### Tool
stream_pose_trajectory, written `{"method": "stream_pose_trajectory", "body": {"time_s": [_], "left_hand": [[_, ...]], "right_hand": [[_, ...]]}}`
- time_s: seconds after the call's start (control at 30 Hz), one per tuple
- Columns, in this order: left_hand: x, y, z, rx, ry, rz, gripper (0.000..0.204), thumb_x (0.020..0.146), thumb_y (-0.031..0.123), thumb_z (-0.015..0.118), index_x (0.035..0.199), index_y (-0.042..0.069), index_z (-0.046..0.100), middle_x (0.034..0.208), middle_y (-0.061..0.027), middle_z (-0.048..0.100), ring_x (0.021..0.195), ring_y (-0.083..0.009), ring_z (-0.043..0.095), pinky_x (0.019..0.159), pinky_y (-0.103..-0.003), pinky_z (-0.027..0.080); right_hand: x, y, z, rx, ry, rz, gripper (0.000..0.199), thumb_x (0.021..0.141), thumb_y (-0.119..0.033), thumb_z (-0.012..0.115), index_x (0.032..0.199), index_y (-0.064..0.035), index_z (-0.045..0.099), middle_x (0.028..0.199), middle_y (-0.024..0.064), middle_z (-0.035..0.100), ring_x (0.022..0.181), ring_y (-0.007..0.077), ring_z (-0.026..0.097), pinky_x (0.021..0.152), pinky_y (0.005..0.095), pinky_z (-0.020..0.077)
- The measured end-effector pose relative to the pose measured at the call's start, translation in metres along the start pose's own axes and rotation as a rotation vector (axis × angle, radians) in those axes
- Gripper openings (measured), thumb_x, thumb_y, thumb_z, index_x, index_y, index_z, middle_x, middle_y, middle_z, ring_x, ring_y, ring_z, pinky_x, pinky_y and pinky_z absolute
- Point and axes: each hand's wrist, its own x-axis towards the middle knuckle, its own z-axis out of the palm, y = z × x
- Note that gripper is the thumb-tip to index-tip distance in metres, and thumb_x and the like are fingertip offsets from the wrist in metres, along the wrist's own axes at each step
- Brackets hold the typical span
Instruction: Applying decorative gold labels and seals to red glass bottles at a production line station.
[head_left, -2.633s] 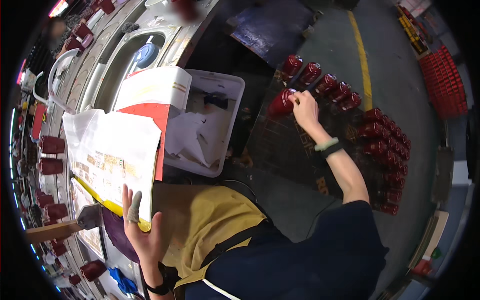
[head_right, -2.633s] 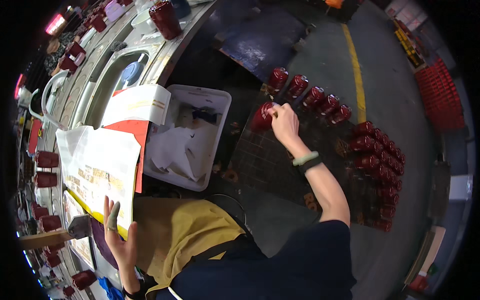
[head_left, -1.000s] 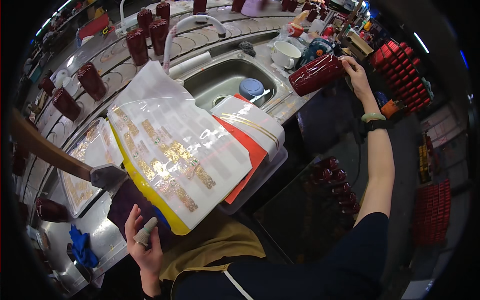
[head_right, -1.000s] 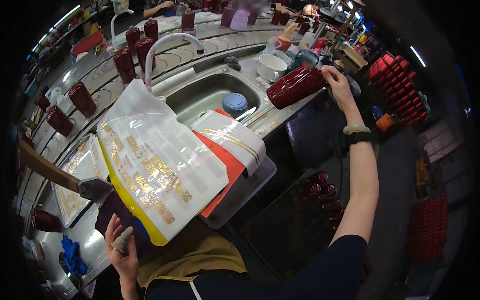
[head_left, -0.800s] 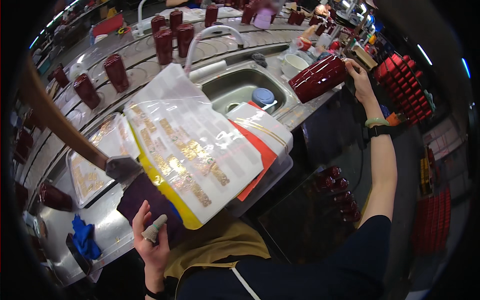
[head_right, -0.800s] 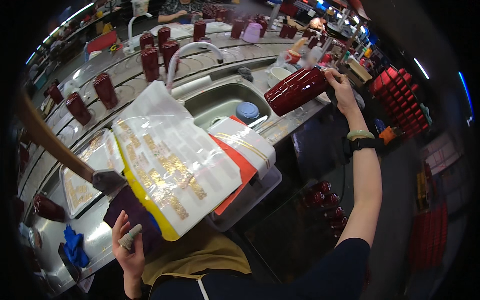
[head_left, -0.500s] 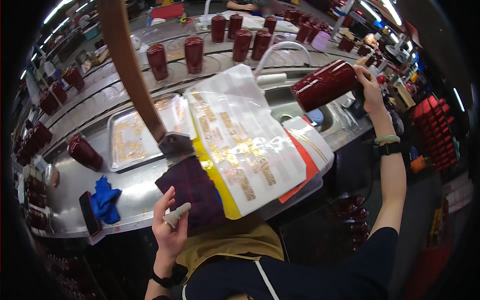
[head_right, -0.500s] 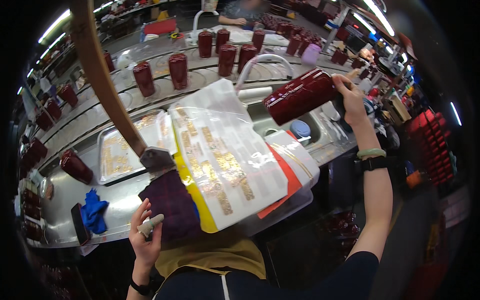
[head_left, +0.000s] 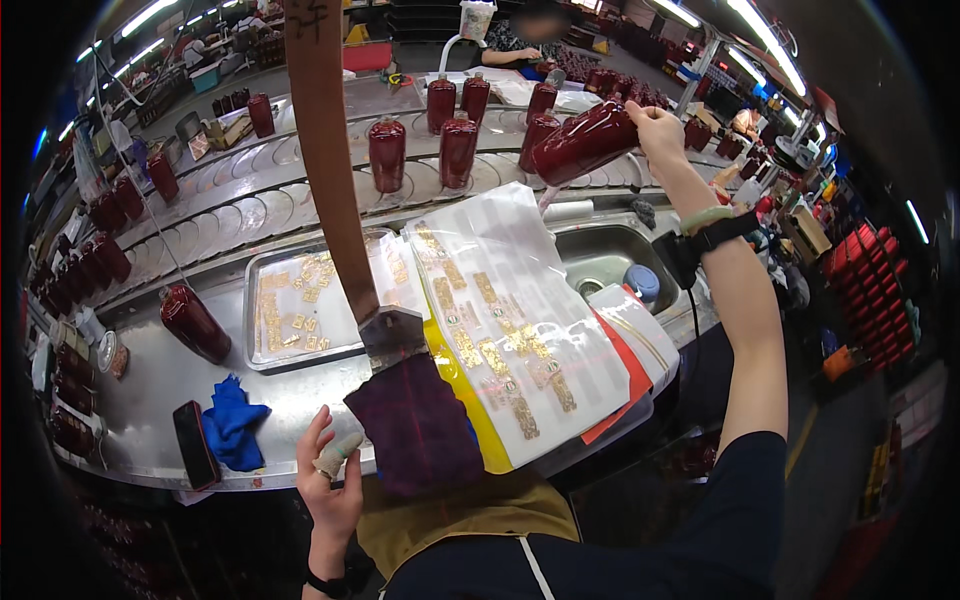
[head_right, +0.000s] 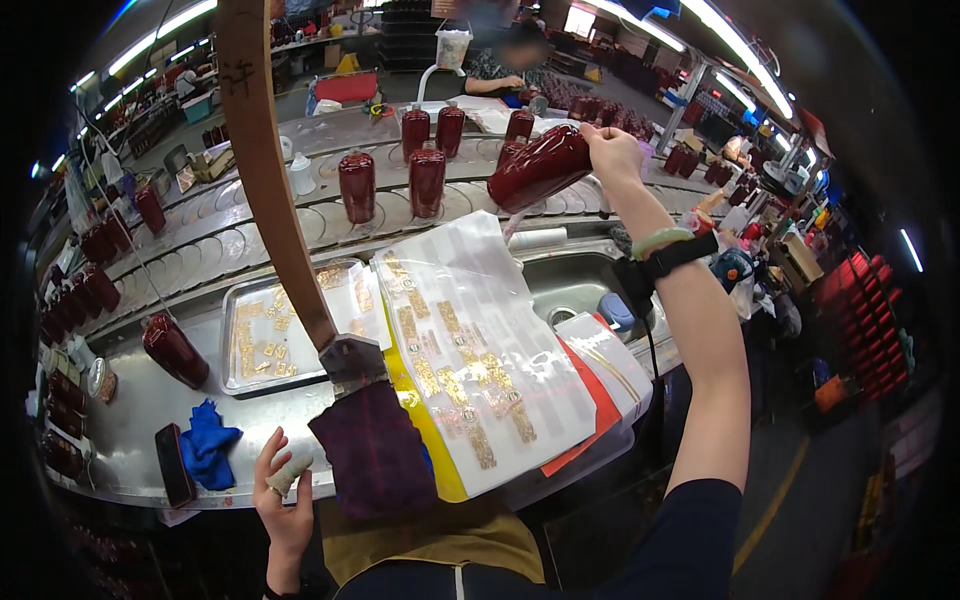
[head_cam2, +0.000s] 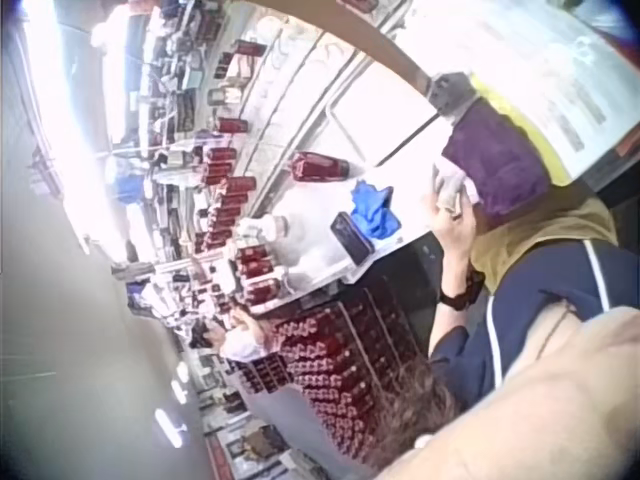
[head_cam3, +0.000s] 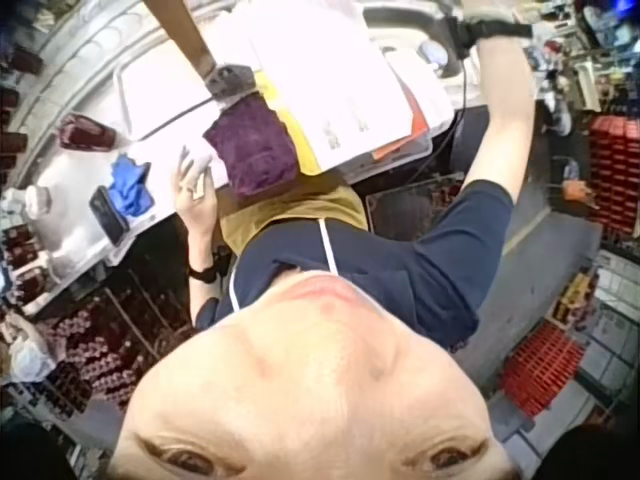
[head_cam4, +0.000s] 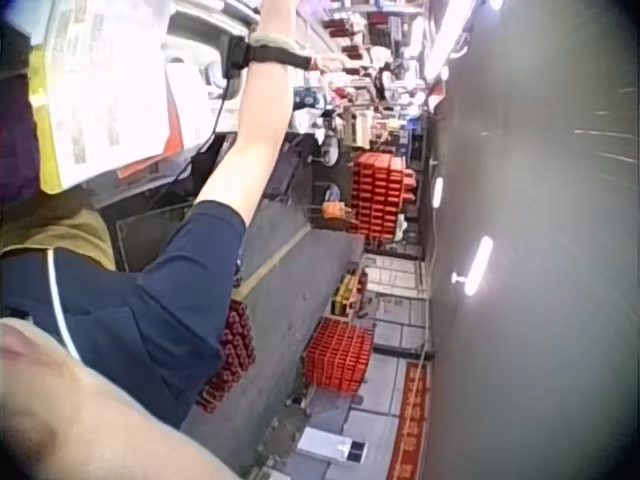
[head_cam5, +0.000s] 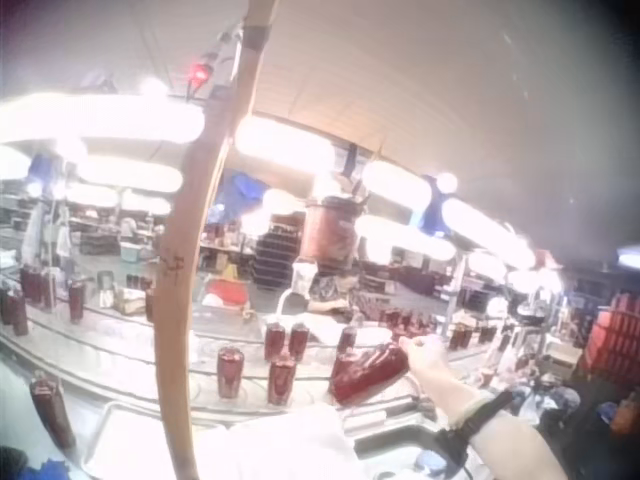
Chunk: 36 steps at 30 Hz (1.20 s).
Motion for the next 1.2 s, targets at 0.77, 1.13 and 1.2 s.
{"method": "stream_pose_trajectory", "body": {"time_s": [0.77, 1.13, 1.2], "left_hand": [[0.049, -0.066, -0.024, 0.165, 0.107, -0.220, 0.027, 0.087, -0.008, 0.068, 0.111, 0.003, 0.077, 0.150, -0.0170, 0.057, 0.131, -0.0322, 0.060, 0.109, -0.042, 0.047], [0.066, -0.092, -0.014, 0.144, 0.059, -0.256, 0.025, 0.088, -0.006, 0.068, 0.110, 0.000, 0.076, 0.149, -0.0177, 0.058, 0.131, -0.0327, 0.060, 0.106, -0.042, 0.050], [0.070, -0.095, -0.014, 0.139, 0.058, -0.245, 0.023, 0.090, -0.005, 0.067, 0.111, 0.002, 0.076, 0.149, -0.0164, 0.058, 0.131, -0.0317, 0.059, 0.110, -0.043, 0.046]], "right_hand": [[-0.110, 0.076, 0.425, 0.220, -0.666, 0.412, 0.019, 0.092, -0.012, 0.076, 0.089, 0.0063, 0.070, 0.077, 0.0119, 0.072, 0.060, 0.0182, 0.068, 0.049, 0.0326, 0.0537], [-0.055, 0.115, 0.369, -0.092, -0.648, 0.296, 0.020, 0.087, -0.018, 0.082, 0.088, 0.0006, 0.073, 0.082, 0.0121, 0.075, 0.072, 0.0228, 0.073, 0.062, 0.0375, 0.0588], [-0.041, 0.130, 0.354, -0.307, -0.235, -0.228, 0.038, 0.086, -0.031, 0.083, 0.102, -0.0033, 0.063, 0.102, 0.0184, 0.072, 0.104, 0.0395, 0.068, 0.091, 0.0488, 0.0537]]}}
